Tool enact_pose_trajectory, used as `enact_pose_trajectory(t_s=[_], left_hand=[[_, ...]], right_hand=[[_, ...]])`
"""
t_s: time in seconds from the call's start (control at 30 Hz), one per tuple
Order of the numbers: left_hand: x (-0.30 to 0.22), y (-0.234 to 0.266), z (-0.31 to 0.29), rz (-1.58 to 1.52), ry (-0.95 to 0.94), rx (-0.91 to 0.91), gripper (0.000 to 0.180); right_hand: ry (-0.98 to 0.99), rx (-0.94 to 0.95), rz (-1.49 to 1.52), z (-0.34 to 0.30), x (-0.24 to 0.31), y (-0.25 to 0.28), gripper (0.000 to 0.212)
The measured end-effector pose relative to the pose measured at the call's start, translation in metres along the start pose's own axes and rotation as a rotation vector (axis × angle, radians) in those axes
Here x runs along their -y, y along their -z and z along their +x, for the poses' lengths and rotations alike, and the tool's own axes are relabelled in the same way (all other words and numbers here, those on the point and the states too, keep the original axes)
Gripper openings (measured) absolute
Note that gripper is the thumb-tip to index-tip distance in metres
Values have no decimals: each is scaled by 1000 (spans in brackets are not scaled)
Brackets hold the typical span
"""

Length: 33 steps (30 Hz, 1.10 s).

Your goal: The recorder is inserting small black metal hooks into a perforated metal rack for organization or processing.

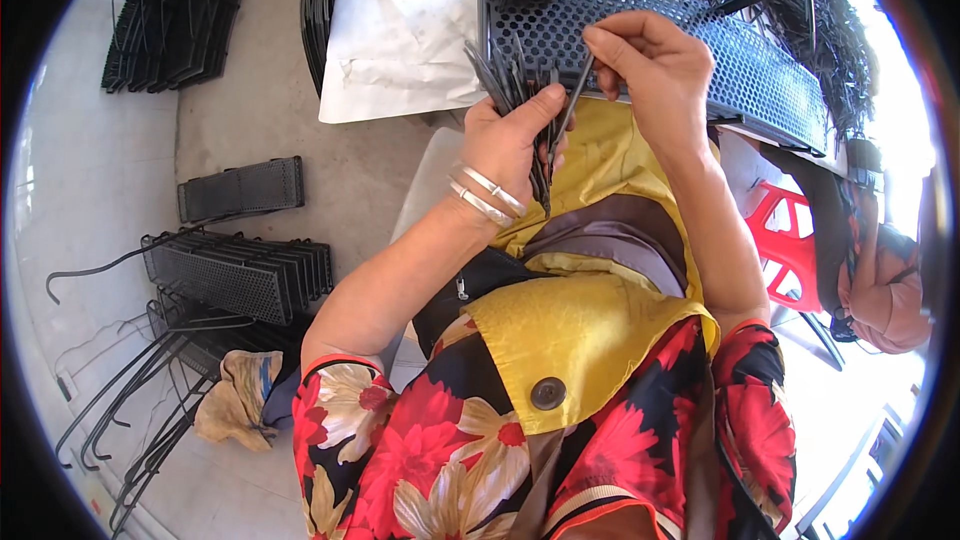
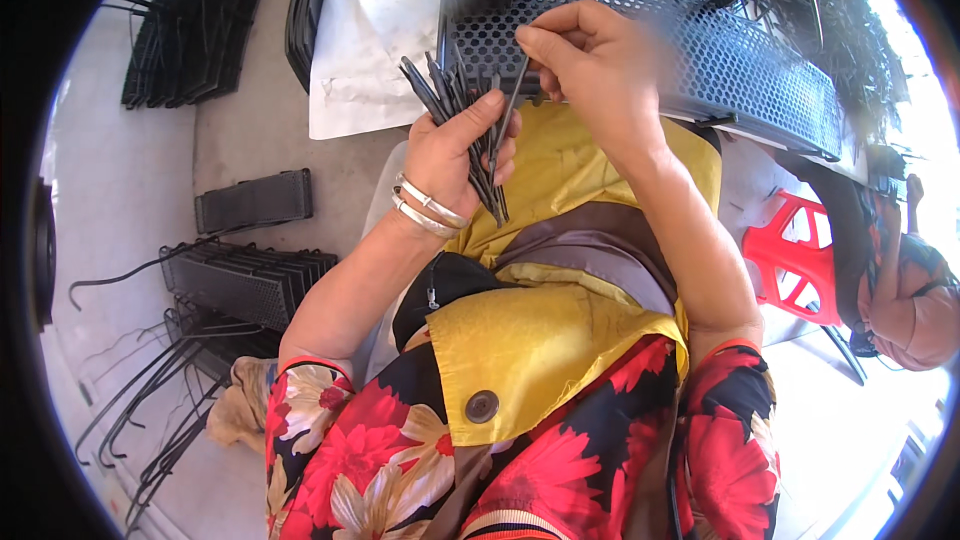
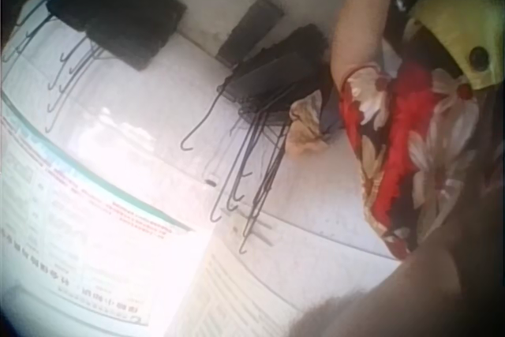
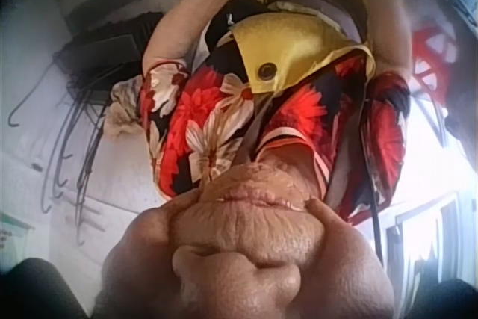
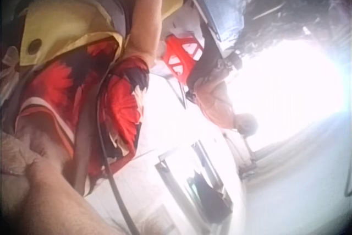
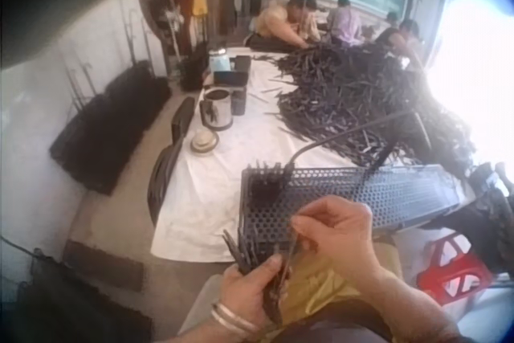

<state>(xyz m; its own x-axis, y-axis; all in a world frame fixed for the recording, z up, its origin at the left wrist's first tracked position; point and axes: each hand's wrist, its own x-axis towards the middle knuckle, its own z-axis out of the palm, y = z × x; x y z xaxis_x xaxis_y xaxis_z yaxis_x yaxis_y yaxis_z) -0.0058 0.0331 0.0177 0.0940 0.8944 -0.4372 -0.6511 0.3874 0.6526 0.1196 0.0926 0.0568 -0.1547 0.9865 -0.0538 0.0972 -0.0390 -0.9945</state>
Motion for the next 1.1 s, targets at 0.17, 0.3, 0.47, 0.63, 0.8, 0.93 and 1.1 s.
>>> enact_pose_trajectory(t_s=[0.17, 0.3, 0.47, 0.63, 0.8, 0.93, 1.1], left_hand=[[-1, 3, -12, -3, 72, 115, 15], [3, 6, -13, 61, 97, 212, 15], [4, 0, -2, -108, 197, 102, 16], [17, 6, -10, -111, 186, 117, 11], [12, 7, -3, -103, 215, 103, 11], [12, 7, -4, -120, 187, 51, 13], [9, 7, -5, -120, 133, 2, 16]], right_hand=[[340, -149, -315, -30, 10, -9, 12], [505, -124, -482, -33, 11, -2, 13], [-70, -4, 41, -6, -11, 14, 7], [864, 175, -422, -41, 21, -3, 10], [339, -287, -196, 12, 12, 10, 9], [563, -298, -147, 37, -3, -5, 8], [685, -300, -270, 53, -15, -20, 6]])
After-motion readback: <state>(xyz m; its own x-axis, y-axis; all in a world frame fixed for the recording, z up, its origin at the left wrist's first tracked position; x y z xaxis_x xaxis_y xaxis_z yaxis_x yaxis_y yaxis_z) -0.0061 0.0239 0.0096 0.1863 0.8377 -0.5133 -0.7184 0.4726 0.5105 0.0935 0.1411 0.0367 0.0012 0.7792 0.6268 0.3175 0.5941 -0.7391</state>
